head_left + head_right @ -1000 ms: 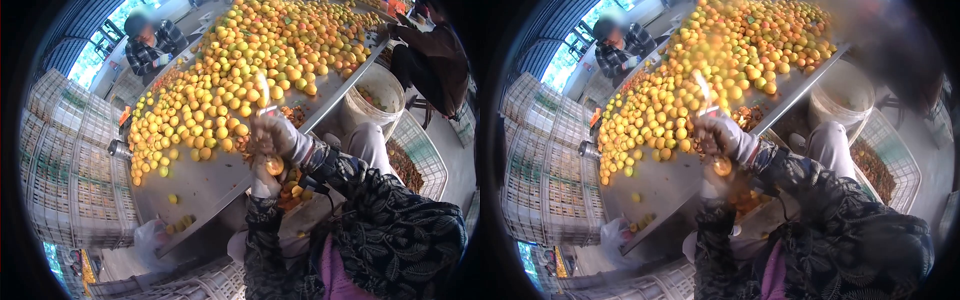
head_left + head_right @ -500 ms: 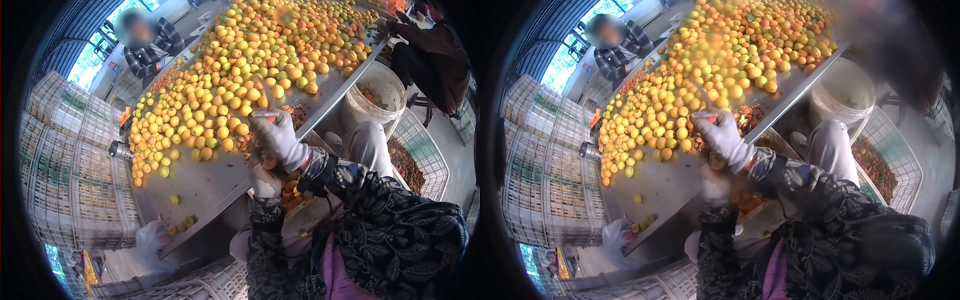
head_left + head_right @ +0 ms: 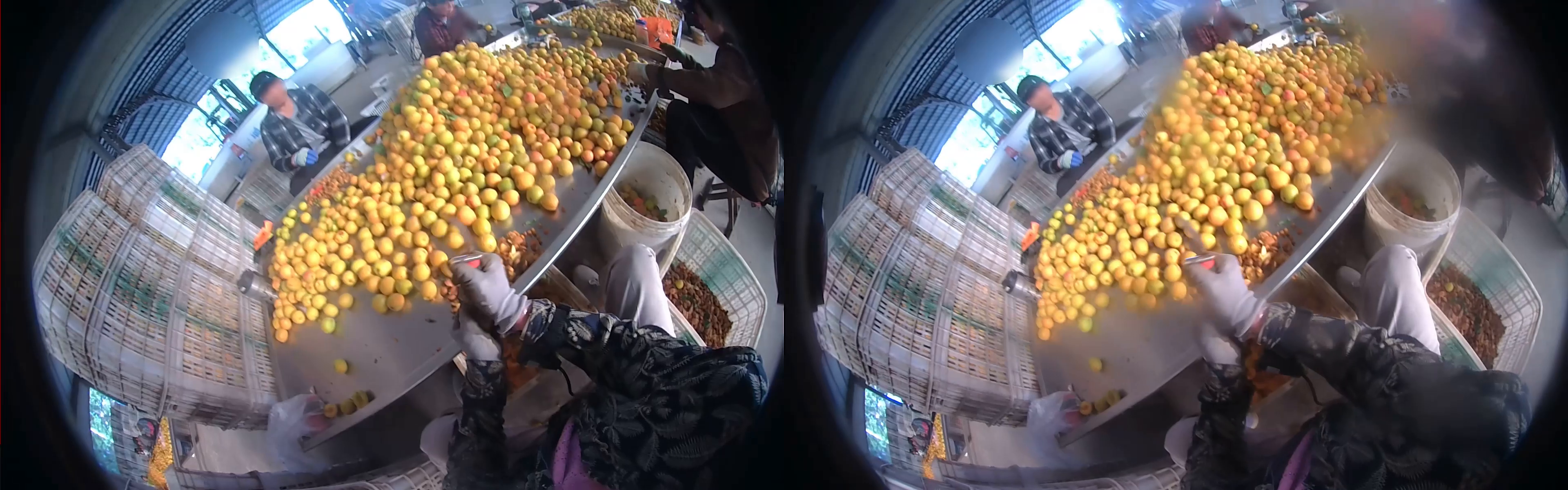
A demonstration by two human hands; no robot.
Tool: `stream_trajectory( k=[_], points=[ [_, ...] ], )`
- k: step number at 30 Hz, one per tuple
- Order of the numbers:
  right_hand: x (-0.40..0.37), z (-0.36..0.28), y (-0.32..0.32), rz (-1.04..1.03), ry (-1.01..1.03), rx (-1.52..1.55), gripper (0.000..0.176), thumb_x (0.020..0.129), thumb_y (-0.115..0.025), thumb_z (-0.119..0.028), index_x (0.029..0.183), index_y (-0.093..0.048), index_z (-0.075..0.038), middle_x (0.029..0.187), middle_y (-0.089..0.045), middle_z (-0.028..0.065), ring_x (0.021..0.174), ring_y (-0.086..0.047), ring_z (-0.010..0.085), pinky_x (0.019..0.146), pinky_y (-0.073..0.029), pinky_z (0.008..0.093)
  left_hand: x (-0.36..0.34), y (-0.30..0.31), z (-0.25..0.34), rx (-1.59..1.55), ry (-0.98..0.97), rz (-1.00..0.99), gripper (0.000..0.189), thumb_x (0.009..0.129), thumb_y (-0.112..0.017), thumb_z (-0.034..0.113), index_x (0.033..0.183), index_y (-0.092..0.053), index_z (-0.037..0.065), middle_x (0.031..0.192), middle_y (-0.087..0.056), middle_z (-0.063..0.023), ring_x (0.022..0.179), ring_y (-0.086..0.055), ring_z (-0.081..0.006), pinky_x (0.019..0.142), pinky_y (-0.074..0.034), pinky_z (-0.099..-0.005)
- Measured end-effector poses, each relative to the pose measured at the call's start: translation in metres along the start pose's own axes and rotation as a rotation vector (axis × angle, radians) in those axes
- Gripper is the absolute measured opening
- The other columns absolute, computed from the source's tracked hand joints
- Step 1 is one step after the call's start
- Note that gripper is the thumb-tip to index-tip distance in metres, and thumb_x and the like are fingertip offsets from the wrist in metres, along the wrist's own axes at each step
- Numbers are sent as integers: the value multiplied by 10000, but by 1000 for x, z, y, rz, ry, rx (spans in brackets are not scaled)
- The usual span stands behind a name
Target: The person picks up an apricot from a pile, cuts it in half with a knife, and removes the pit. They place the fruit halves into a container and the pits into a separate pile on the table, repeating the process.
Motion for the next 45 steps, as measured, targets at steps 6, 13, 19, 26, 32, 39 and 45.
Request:
stream_trajectory(
  k=[6, 13, 19, 26, 32, 39, 45],
  points=[
    [-2, 4, 13, 180, 63, 47, 192, 874, -639, -174, 752, -628, -26, 642, -551, -40, 574, -490, 40, 508, -395, 223, 0, 11, 19, 415, -255, 112, 263, 964, -548, 239, 899, -658, 9, 842, -668, -91, 783, -655, -175, 671, -507, -345],
    [-9, 2, -5, -40, 109, -88, 164, 858, -651, -149, 818, -660, 10, 684, -614, -16, 647, -540, 61, 580, -433, 231, 14, 13, 8, 392, -167, -75, 336, 978, -512, 225, 1190, -582, -26, 1076, -639, -111, 968, -633, -187, 834, -516, -321],
    [-2, -12, 1, -129, 122, -83, 141, 870, -656, -163, 869, -632, -25, 682, -590, 2, 601, -556, 91, 520, -444, 252, 3, -15, 14, 661, -144, -384, 301, 972, -491, 243, 1162, -593, 33, 1052, -631, -109, 955, -640, -214, 838, -533, -343],
    [-10, 7, -24, -392, -306, 476, 202, 895, -592, -136, 710, -518, -102, 527, -413, -44, 378, -347, 71, 361, -234, 230, -2, 38, -27, 676, 97, -391, 311, 990, -482, 90, 1288, -448, 10, 1157, -564, -83, 996, -551, -149, 860, -464, -273],
    [-13, 13, -33, -719, -409, 704, 302, 995, -447, -183, 718, -486, -70, 544, -333, -23, 431, -325, 96, 376, -244, 241, 2, -9, -3, 450, 116, -423, 473, 844, -726, 213, 1182, -493, -22, 984, -564, -69, 838, -572, -114, 663, -480, -239],
    [12, 11, 14, -365, -403, 280, 191, 936, -524, -148, 776, -579, -60, 626, -485, -5, 496, -449, 85, 390, -347, 231, 11, -14, 19, 70, 247, 22, 391, 1025, -404, 450, 1119, -529, 91, 835, -635, -61, 581, -589, -142, 423, -454, -252],
    [-32, 7, -1, -660, 174, -893, 416, 861, -718, -294, 1146, -596, -17, 862, -654, 169, 827, -649, 329, 726, -505, 381, 21, 8, 14, 160, 98, 70, 317, 1026, -429, 323, 1161, -568, 73, 982, -651, -60, 753, -651, -169, 590, -562, -318]
  ],
)
Point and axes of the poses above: each hand's wrist, its own x-axis towards the middle knuckle, its own y-axis out of the back of the hand, z = x × y, the point moved 10 cm from there along x, towards the middle knuckle
